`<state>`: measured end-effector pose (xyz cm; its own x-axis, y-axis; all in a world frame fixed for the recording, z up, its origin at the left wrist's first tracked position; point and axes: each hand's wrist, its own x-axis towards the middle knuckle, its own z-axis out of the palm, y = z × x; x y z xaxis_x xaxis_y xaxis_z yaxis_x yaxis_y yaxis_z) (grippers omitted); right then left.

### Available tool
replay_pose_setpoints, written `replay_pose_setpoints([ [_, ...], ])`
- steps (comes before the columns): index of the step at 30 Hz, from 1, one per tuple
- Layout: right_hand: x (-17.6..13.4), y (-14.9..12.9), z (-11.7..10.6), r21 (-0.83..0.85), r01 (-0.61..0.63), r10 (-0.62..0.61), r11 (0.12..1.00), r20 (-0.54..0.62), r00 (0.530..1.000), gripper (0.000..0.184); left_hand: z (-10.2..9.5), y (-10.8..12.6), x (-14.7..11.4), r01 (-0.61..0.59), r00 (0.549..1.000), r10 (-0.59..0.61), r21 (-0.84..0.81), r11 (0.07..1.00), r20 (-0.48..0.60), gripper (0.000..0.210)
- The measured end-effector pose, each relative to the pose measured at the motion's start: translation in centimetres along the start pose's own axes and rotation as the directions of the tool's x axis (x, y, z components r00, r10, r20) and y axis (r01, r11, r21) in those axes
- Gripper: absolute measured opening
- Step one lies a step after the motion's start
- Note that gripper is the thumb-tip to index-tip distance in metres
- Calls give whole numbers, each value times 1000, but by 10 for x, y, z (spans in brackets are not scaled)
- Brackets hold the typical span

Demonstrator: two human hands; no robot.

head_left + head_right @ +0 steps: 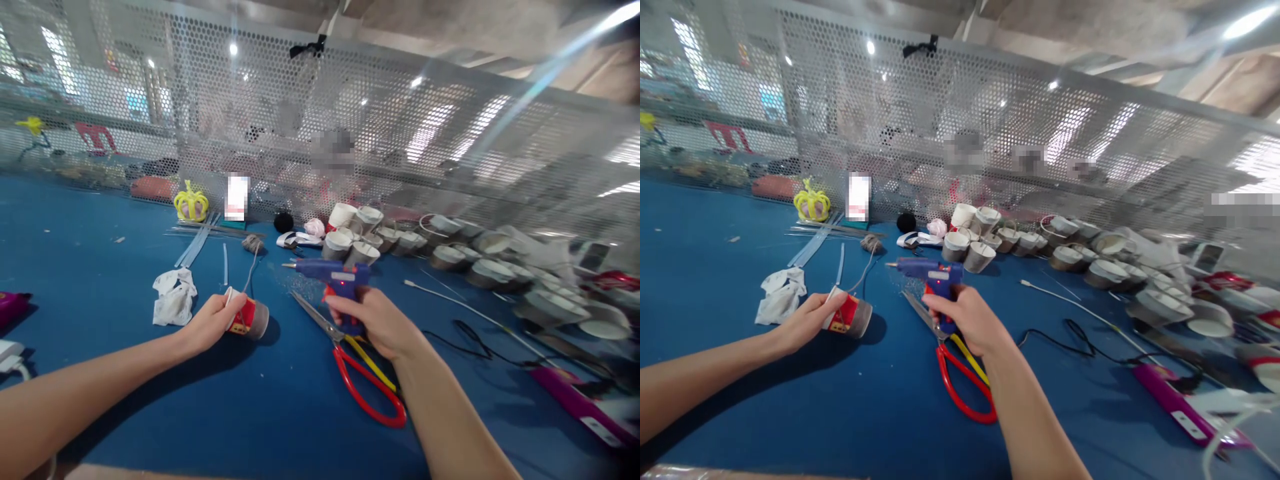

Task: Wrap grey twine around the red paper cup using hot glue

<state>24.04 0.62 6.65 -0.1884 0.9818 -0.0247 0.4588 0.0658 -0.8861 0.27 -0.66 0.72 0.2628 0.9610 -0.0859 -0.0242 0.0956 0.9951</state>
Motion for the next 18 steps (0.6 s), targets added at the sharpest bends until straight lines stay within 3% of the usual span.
replay_pose_setpoints([
  [6,-26,-14,34,-106,38,-28,994,96,995,19,-3,-1,2,-19,999,22,67,998,-44,43],
  [11,-32,-9,46,-317,129,-126,940,29,992,15,-4,0,4,-12,998,20,130,991,-61,45],
  [18,-34,-8,48,-480,135,-168,867,-26,986,24,-4,-1,6,9,999,-1,173,985,-48,47],
])
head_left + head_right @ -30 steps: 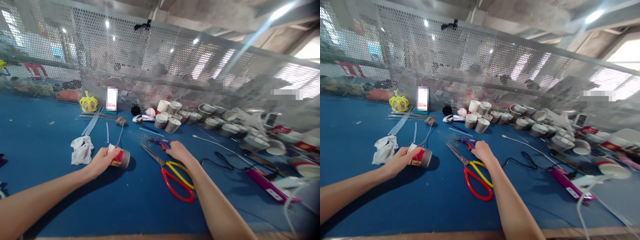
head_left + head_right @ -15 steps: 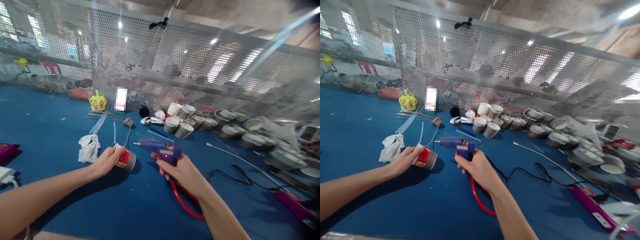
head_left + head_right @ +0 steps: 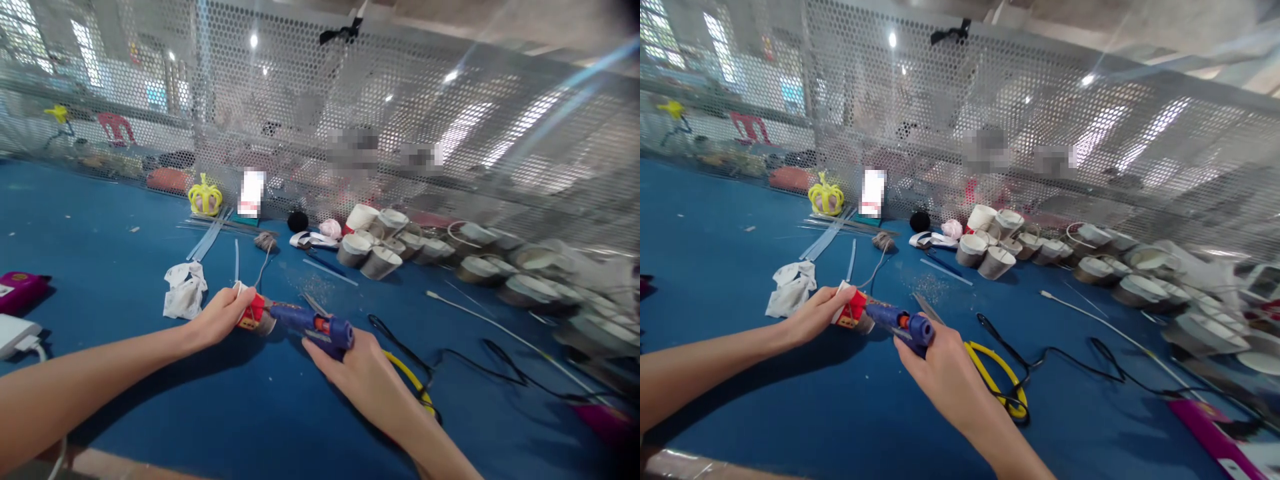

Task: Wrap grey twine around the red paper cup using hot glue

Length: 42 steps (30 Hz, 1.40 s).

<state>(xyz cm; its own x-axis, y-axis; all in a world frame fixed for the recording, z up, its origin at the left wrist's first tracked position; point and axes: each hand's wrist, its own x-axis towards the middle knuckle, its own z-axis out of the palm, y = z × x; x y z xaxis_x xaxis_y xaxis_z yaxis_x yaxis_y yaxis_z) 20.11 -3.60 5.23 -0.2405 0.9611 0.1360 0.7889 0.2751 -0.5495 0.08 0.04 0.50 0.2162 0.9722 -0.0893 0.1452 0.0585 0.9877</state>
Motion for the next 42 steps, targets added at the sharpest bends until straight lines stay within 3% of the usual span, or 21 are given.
replay_pose_setpoints([
  [7,-1,-1,3,-55,66,-68,996,-47,997,21,0,2,-1,-16,1000,15,-5,1000,-19,46],
  [19,-3,-1,0,-76,106,-98,991,98,990,15,1,3,1,13,1000,-14,-69,998,-7,48],
  [22,-4,0,1,-75,110,-102,991,103,989,13,1,4,1,54,998,-56,-70,996,-35,47],
  [42,-7,-3,0,-141,156,-136,978,145,980,16,4,5,1,44,997,-48,-70,997,-55,47],
])
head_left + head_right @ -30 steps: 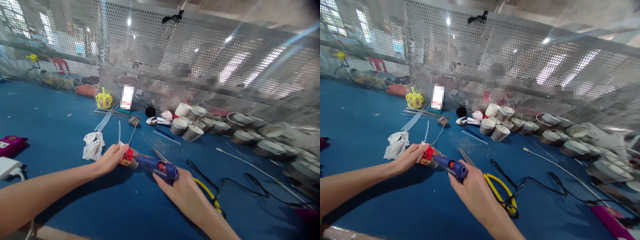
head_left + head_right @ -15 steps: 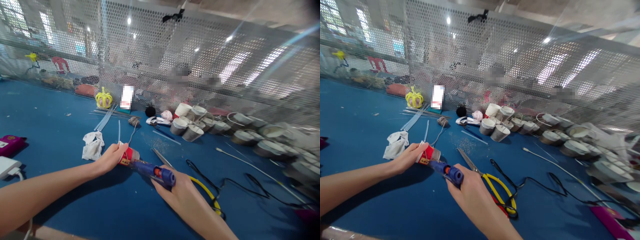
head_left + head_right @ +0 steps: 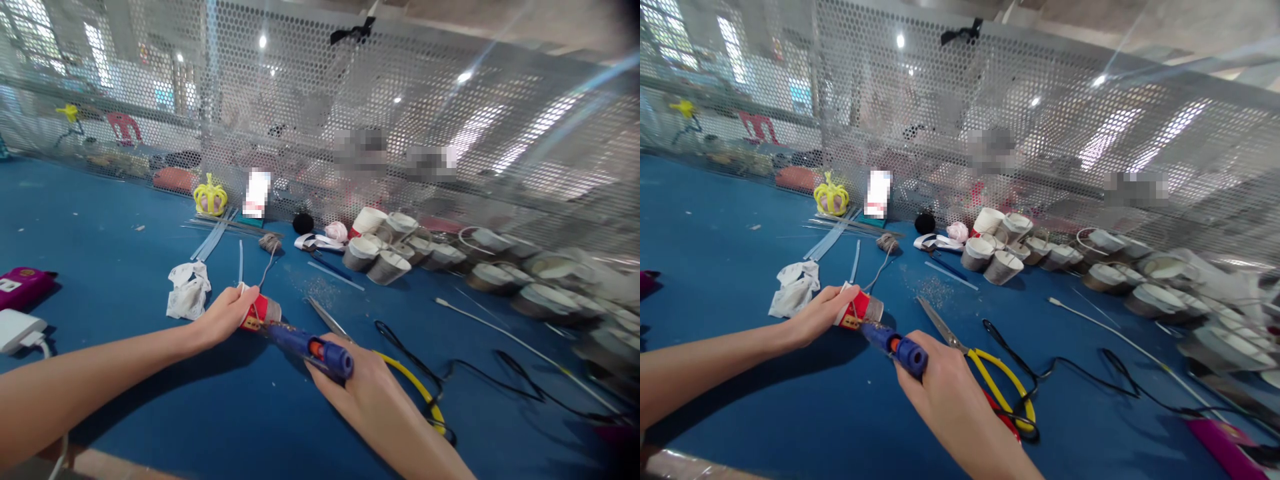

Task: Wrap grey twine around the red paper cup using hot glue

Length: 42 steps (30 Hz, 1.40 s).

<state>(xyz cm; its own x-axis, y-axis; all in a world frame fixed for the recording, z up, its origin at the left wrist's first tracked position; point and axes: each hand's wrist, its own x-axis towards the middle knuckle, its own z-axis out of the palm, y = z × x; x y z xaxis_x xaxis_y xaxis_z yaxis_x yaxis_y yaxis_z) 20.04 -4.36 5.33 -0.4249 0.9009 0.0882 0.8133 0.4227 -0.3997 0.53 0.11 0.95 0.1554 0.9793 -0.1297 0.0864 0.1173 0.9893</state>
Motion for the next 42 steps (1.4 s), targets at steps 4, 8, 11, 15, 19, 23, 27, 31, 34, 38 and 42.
replay_pose_setpoints([
  [4,0,4,1,5,-11,11,1000,-48,999,16,0,-1,-2,-37,999,37,15,999,21,46],
  [8,2,5,-1,23,-16,18,1000,-92,996,14,0,-3,-2,-62,998,61,43,997,30,45],
  [11,4,2,-3,34,-45,49,998,-130,990,15,-1,-6,-2,-76,997,75,78,994,21,44],
  [15,4,0,-5,31,-75,78,997,-135,988,17,-1,-8,-2,-89,996,88,107,990,7,43],
  [19,2,0,-4,15,-44,45,999,-91,995,16,-2,-6,-1,-73,997,73,87,994,0,44],
  [23,1,1,-2,20,0,0,1000,-9,1000,14,-1,-2,-1,-42,999,41,22,999,16,45],
  [27,-1,-1,-1,8,16,-16,1000,1,1000,15,0,2,-1,-9,1000,9,9,1000,-1,45],
  [31,-1,-2,0,8,25,-25,1000,-4,1000,17,0,2,-1,-10,999,11,27,1000,-30,46],
  [34,0,-1,-2,18,23,-23,1000,-11,1000,15,0,1,0,-7,1000,7,20,1000,-15,46],
  [38,1,0,-3,20,20,-20,1000,16,1000,14,0,0,0,-16,1000,16,22,1000,-12,46],
  [42,1,0,-3,14,16,-17,1000,26,1000,13,0,0,-1,-27,999,28,34,999,-23,46],
])
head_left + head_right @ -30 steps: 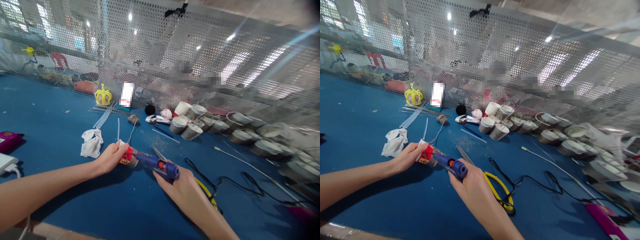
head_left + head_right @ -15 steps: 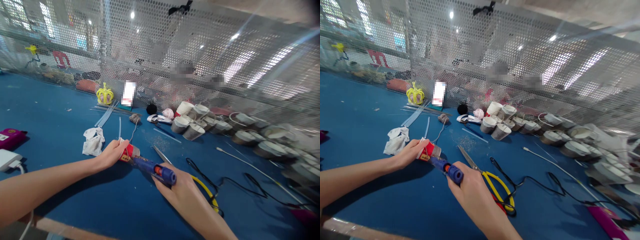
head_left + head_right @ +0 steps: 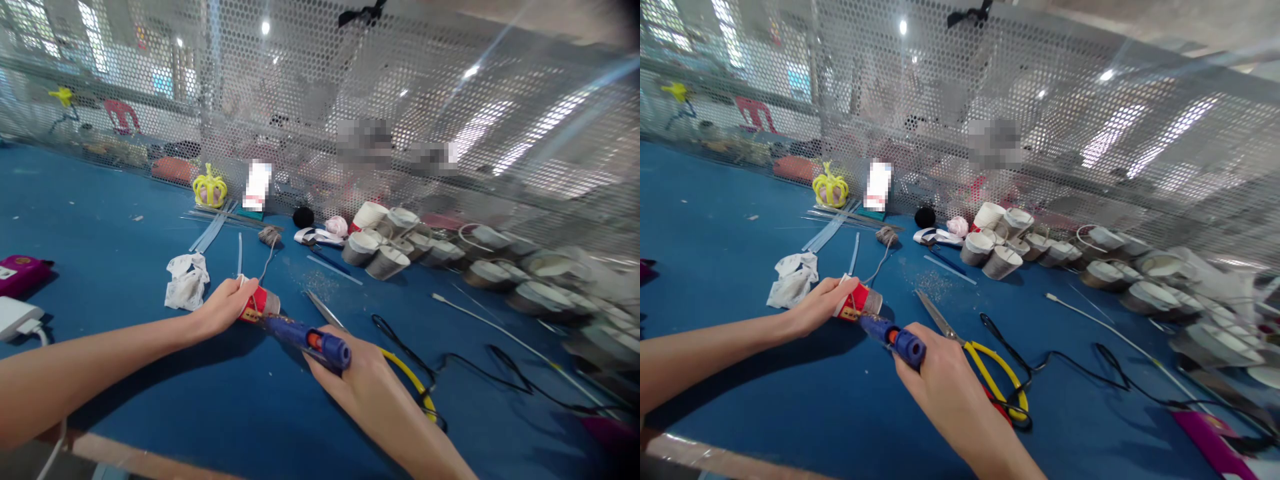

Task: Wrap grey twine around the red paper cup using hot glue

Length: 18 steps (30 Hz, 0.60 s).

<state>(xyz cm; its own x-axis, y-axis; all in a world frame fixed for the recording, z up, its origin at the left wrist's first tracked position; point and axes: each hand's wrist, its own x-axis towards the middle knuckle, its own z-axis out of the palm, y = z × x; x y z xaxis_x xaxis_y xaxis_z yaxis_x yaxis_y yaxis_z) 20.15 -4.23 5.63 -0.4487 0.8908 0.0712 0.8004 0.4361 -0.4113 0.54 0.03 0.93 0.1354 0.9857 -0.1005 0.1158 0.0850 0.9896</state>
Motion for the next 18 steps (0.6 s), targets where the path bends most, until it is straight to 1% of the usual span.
replay_pose_setpoints([
  [3,0,1,-1,-4,-11,10,1000,-44,999,13,0,-1,0,-7,1000,7,9,1000,12,46],
  [7,0,2,-2,3,8,-8,1000,-29,1000,13,0,-2,0,-21,999,21,22,1000,25,45],
  [10,1,1,-2,-13,-13,13,1000,-44,999,13,0,-2,0,-19,999,18,14,1000,45,45],
  [14,0,0,-2,-15,-41,40,999,-83,996,12,-1,-4,-1,-46,999,46,63,997,13,46],
  [18,0,-1,-3,-2,-20,20,1000,-31,999,13,-1,-6,-1,-67,998,66,74,995,16,46],
])
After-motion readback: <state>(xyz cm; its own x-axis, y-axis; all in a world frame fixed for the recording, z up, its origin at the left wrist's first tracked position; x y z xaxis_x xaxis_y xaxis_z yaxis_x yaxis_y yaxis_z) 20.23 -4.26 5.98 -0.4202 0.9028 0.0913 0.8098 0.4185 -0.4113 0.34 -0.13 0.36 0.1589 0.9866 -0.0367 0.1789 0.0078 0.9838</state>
